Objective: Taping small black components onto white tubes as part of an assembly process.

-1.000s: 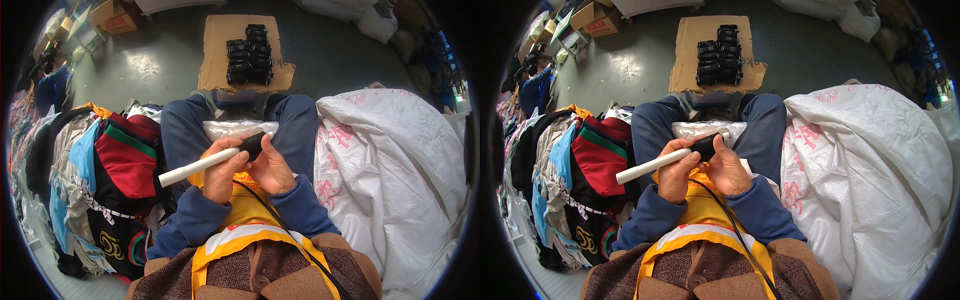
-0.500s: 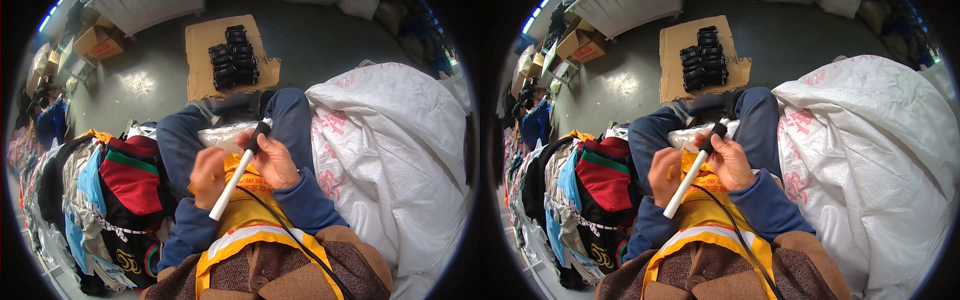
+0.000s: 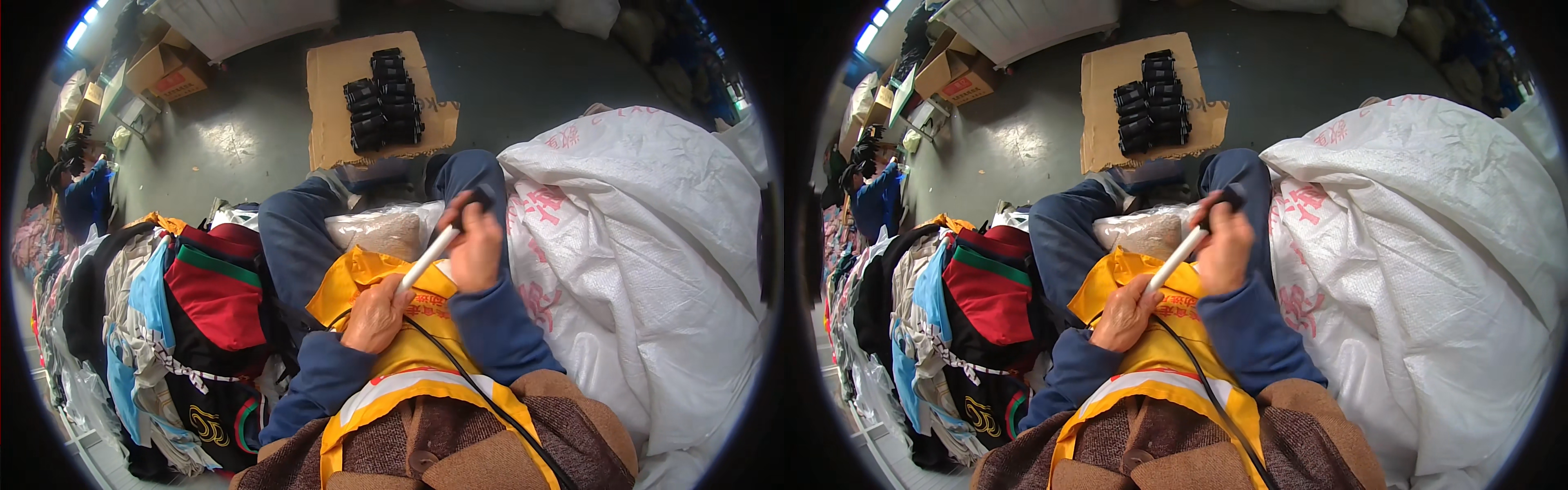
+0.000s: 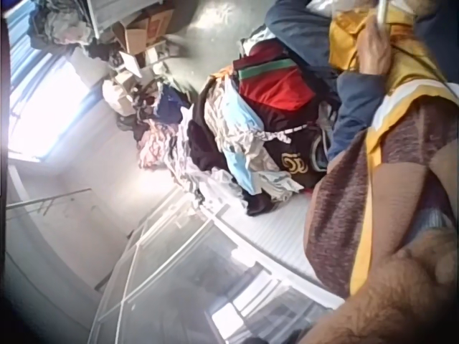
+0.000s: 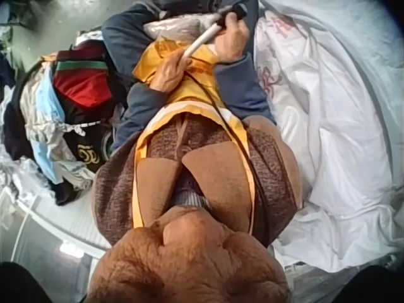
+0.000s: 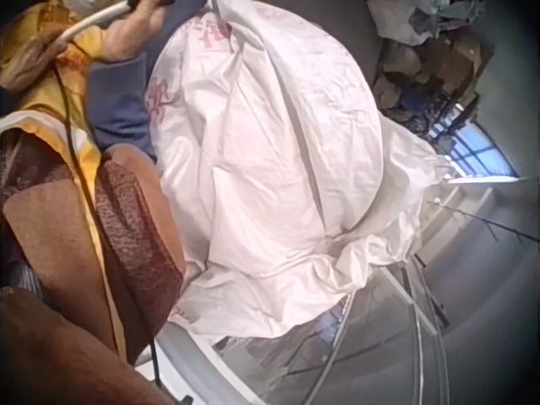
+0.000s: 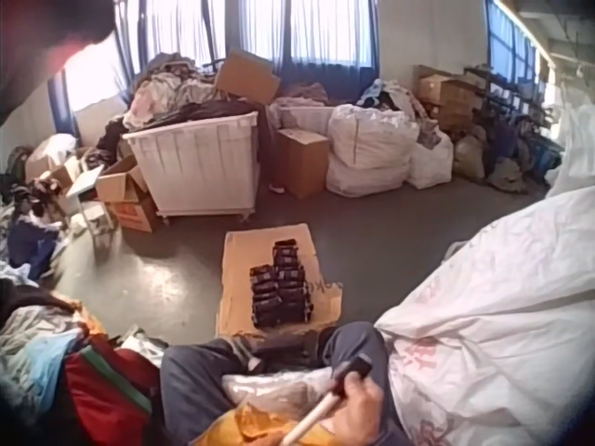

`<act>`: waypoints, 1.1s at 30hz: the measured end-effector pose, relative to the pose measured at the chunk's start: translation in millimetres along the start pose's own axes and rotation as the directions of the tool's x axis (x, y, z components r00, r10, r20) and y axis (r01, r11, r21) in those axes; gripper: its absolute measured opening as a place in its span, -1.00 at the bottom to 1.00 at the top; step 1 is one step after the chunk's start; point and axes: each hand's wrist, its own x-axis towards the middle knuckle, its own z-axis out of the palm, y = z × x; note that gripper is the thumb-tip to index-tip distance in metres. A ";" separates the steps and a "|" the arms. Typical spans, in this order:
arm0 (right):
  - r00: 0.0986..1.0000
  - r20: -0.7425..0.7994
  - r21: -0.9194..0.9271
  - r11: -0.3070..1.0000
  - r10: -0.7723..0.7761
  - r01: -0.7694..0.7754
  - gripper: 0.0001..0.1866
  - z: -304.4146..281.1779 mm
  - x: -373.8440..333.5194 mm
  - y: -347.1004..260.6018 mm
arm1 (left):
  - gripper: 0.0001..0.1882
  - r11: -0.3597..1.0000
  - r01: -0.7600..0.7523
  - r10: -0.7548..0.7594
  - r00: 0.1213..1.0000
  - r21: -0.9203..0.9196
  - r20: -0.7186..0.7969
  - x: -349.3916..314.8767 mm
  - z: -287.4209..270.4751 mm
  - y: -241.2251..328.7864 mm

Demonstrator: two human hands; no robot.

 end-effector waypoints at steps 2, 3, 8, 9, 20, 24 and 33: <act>0.994 -0.012 0.014 0.994 -0.105 0.106 -0.89 -5.0 9.6 -12.0 | -0.78 0.993 0.038 -0.041 0.999 -0.108 -0.023 0.8 -1.2 -7.9; 0.992 0.048 -0.092 0.989 -0.113 0.117 -0.88 4.6 3.7 -18.2 | -0.78 0.974 0.087 -0.098 0.994 -0.211 -0.044 -2.1 -3.3 -12.2; 0.895 0.416 -0.458 0.887 0.157 0.057 -0.73 19.2 -31.8 8.8 | -0.80 0.787 0.096 -0.254 0.951 -0.610 -0.179 11.8 -23.6 13.0; 0.896 0.398 -0.566 0.821 0.195 0.073 -0.70 24.6 -39.1 10.0 | -0.79 0.707 0.089 -0.288 0.942 -0.701 -0.171 13.6 -28.2 26.2; 0.706 0.465 -0.841 0.515 0.534 0.163 -0.76 5.6 -45.0 31.2 | -0.84 0.844 -0.005 -0.150 0.958 -0.537 -0.243 5.1 -23.9 -17.5; 0.730 0.260 -0.843 0.518 0.632 -0.148 -0.77 3.2 -48.2 26.1 | -0.86 0.825 -0.048 -0.178 0.924 -0.564 -0.339 6.2 -9.2 -29.1; 0.859 0.293 -0.741 0.667 0.420 -0.074 -0.84 -11.8 -24.5 37.6 | -0.80 0.438 -0.067 -0.517 0.797 -0.896 -0.313 -0.9 -30.1 -41.8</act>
